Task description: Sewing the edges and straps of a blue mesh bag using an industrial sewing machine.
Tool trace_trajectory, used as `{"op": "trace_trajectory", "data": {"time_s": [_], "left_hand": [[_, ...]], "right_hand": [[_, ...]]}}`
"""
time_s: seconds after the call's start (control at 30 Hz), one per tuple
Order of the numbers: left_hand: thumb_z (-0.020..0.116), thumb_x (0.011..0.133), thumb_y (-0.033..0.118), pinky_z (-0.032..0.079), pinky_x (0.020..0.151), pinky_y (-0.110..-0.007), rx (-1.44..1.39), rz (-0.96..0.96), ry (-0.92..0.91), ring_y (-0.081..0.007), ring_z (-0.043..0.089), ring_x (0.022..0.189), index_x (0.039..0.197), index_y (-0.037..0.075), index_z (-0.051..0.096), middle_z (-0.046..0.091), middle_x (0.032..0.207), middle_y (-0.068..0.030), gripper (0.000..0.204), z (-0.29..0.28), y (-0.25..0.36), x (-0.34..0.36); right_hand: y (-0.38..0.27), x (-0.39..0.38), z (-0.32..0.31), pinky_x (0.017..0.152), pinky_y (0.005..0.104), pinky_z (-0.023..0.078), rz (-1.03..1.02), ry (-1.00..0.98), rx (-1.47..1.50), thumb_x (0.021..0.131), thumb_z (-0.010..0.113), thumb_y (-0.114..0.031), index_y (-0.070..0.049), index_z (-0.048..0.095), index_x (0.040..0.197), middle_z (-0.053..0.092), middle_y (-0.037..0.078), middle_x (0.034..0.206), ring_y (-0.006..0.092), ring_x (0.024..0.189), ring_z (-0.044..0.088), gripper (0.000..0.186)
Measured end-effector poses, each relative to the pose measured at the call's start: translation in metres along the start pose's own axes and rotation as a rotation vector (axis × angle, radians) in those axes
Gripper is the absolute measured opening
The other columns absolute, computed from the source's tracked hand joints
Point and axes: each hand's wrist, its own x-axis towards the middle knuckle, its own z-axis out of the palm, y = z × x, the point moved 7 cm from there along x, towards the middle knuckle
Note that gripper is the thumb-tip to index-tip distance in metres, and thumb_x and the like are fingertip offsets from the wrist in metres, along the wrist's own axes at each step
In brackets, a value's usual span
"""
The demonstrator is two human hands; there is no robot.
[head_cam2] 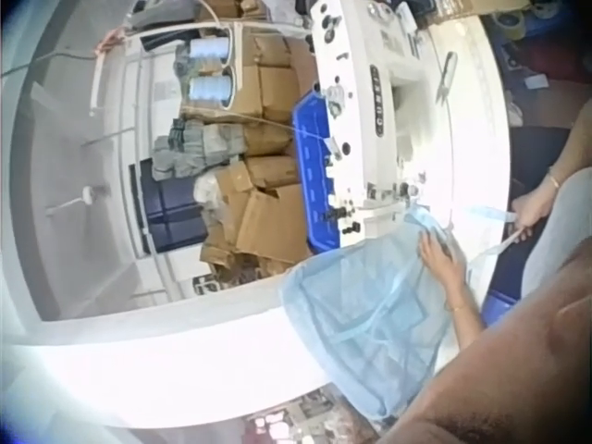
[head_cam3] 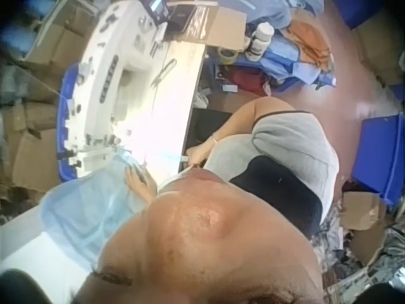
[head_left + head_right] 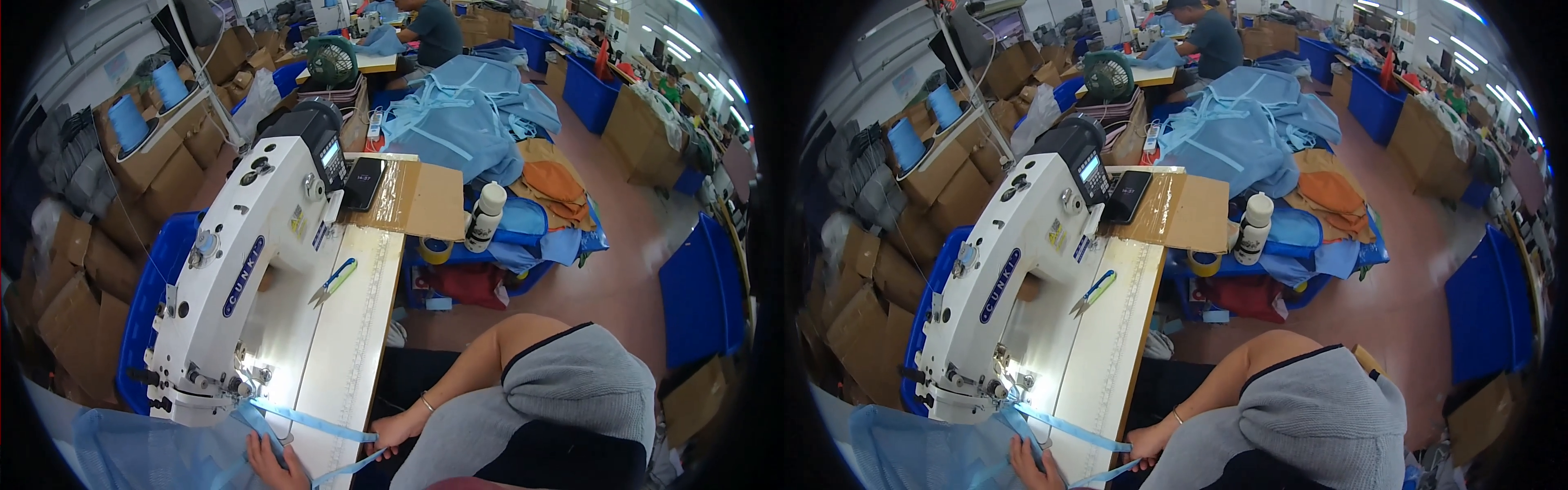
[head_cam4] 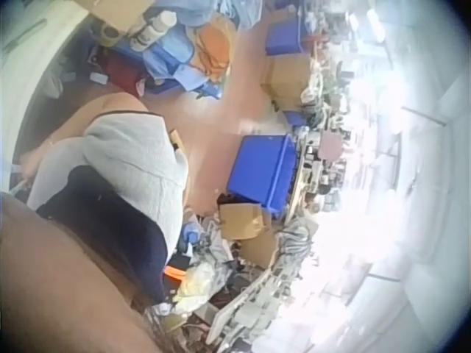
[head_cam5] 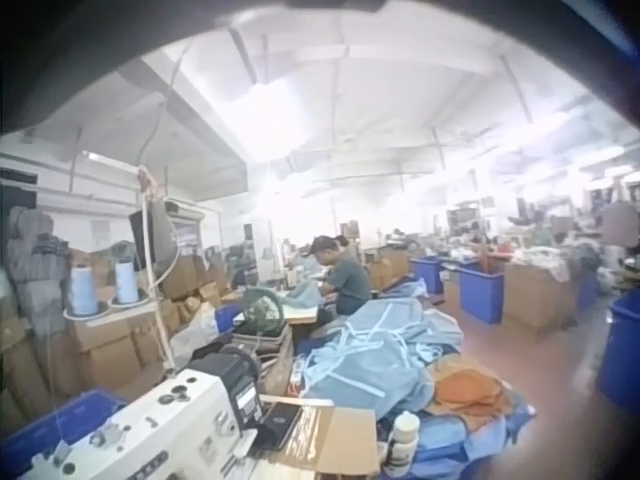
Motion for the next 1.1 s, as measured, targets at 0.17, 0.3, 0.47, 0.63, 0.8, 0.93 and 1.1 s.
{"op": "trace_trajectory", "data": {"time_s": [0.17,0.3,0.47,0.63,0.8,0.93,1.1], "left_hand": [[0.056,0.094,0.029,0.034,0.102,-0.054,0.003,-0.036,-0.016,-0.0476,0.048,0.116,0.115,-0.01,0.059,0.054,0.123,-0.0315,0.045,-0.002,0.002,0.0],[0.056,0.094,0.029,0.033,0.103,-0.054,0.022,-0.038,-0.027,-0.0476,0.048,0.117,0.116,-0.01,0.059,0.054,0.124,-0.0311,0.045,0.0,0.0,0.0],[0.056,0.093,0.028,0.033,0.103,-0.055,0.01,-0.04,-0.028,-0.0477,0.048,0.117,0.117,-0.009,0.058,0.054,0.124,-0.031,0.045,0.001,-0.003,-0.001],[0.058,0.092,0.026,0.034,0.102,-0.055,0.011,0.013,0.01,-0.0482,0.048,0.116,0.117,-0.009,0.058,0.054,0.123,-0.0316,0.043,-0.001,0.001,0.001],[0.058,0.091,0.026,0.034,0.102,-0.055,-0.003,-0.001,0.006,-0.0479,0.048,0.115,0.117,-0.009,0.058,0.054,0.123,-0.031,0.043,-0.003,0.003,0.002],[0.058,0.091,0.027,0.033,0.102,-0.055,0.014,-0.002,-0.003,-0.0477,0.048,0.115,0.117,-0.008,0.058,0.054,0.124,-0.0304,0.044,-0.002,0.002,0.001],[0.058,0.091,0.027,0.032,0.103,-0.055,0.006,-0.011,-0.005,-0.0474,0.048,0.115,0.118,-0.008,0.058,0.054,0.123,-0.0305,0.044,-0.003,0.003,0.002]], "right_hand": [[-0.006,-0.006,0.001,0.056,0.0243,0.051,-0.002,0.035,-0.003,0.085,0.05,-0.01,-0.001,0.066,0.1,0.067,0.005,0.085,0.0117,0.069,0.062,0.024],[-0.005,-0.004,0.002,0.056,0.0247,0.051,-0.015,0.019,0.011,0.084,0.049,-0.009,-0.001,0.065,0.098,0.066,0.006,0.086,0.012,0.069,0.061,0.023],[-0.002,0.0,0.0,0.051,0.0228,0.048,-0.024,0.031,0.041,0.088,0.056,-0.014,-0.003,0.067,0.098,0.068,0.003,0.083,0.009,0.062,0.06,0.018],[0.004,0.005,-0.002,0.051,0.0233,0.049,-0.011,0.033,0.06,0.087,0.057,-0.013,-0.002,0.065,0.1,0.068,0.004,0.084,0.0098,0.062,0.06,0.019],[0.001,0.003,0.0,0.052,0.0235,0.049,-0.032,0.038,0.073,0.087,0.056,-0.013,-0.002,0.065,0.1,0.068,0.004,0.083,0.0101,0.062,0.061,0.018],[-0.001,0.001,0.0,0.052,0.0236,0.049,-0.038,0.028,0.068,0.087,0.056,-0.012,-0.002,0.065,0.1,0.068,0.005,0.084,0.0101,0.064,0.061,0.019],[0.001,0.004,0.0,0.053,0.0238,0.05,-0.044,0.027,0.063,0.087,0.056,-0.013,-0.001,0.065,0.1,0.068,0.005,0.085,0.0104,0.065,0.061,0.02]]}}
